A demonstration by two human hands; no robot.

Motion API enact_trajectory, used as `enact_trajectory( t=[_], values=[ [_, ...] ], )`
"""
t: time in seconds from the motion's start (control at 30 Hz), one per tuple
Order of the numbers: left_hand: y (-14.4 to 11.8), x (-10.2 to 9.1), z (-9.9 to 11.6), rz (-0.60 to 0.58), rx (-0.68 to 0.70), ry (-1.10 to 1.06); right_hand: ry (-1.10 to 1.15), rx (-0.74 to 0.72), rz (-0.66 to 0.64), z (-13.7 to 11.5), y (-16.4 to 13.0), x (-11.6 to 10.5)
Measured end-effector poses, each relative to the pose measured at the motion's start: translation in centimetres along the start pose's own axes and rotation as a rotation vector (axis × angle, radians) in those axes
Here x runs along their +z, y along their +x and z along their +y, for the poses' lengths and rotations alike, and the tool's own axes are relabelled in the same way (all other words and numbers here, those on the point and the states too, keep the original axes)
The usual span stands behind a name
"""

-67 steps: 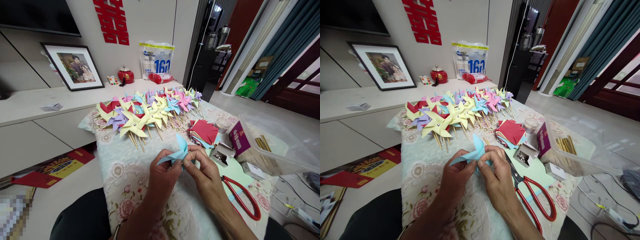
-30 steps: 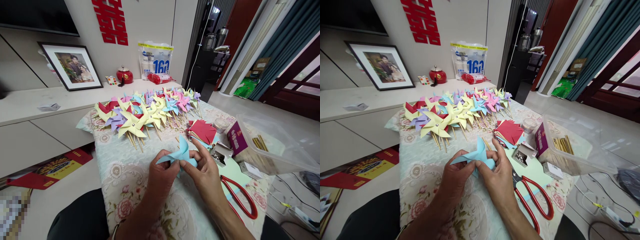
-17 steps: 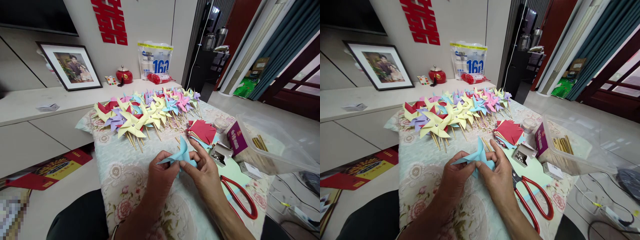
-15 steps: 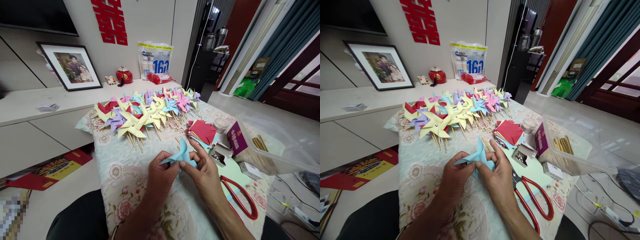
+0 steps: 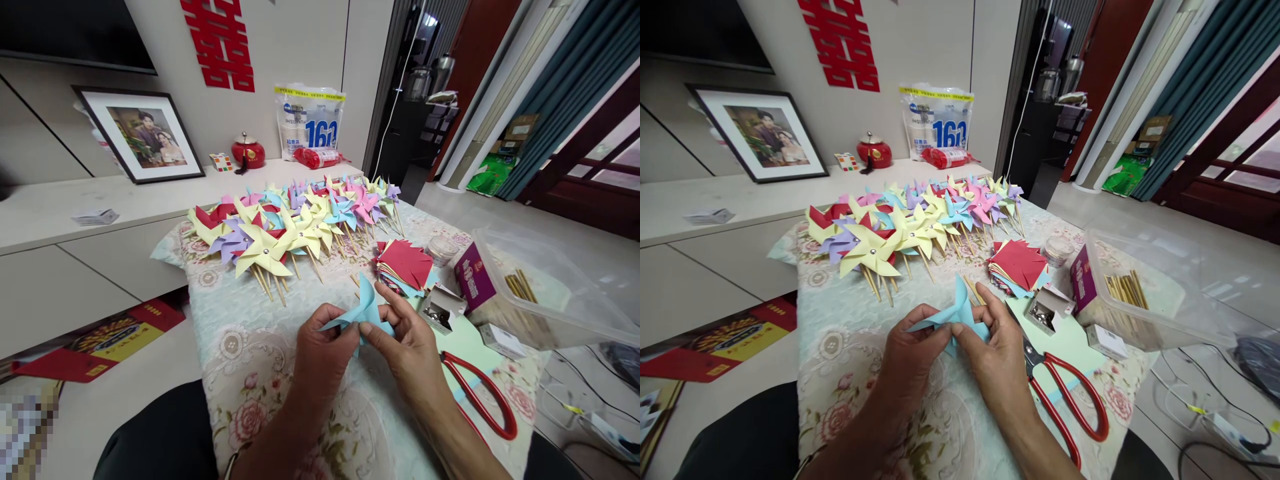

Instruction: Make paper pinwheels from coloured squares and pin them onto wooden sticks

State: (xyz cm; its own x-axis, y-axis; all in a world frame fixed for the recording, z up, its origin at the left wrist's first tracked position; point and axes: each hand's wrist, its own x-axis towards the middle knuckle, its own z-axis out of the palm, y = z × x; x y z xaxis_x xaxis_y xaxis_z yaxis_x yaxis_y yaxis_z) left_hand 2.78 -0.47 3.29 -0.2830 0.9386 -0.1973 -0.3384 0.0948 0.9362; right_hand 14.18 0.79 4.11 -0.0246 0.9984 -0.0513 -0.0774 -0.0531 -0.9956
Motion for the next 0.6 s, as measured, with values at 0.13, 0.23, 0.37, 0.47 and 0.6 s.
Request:
enact_trajectory(
  t=[0.13, 0.23, 0.37, 0.47, 0.6],
  values=[
    [-0.19, 0.01, 0.12, 0.026, 0.002, 0.017, 0.016, 0.000, -0.010, 0.03, 0.00, 0.01],
    [-0.38, 0.08, 0.26, 0.022, -0.010, 0.019, 0.026, 0.009, -0.015, -0.06, -0.03, -0.07],
    [-0.51, 0.23, 0.25, 0.008, 0.002, 0.011, 0.024, 0.029, -0.026, -0.34, 0.01, -0.20],
    [-0.43, 0.30, 0.10, -0.007, -0.012, -0.020, 0.016, 0.028, -0.031, -0.38, 0.13, -0.26],
    [-0.37, 0.31, 0.02, -0.036, -0.034, -0.073, 0.031, 0.019, -0.027, -0.08, 0.35, -0.43]
  ],
)
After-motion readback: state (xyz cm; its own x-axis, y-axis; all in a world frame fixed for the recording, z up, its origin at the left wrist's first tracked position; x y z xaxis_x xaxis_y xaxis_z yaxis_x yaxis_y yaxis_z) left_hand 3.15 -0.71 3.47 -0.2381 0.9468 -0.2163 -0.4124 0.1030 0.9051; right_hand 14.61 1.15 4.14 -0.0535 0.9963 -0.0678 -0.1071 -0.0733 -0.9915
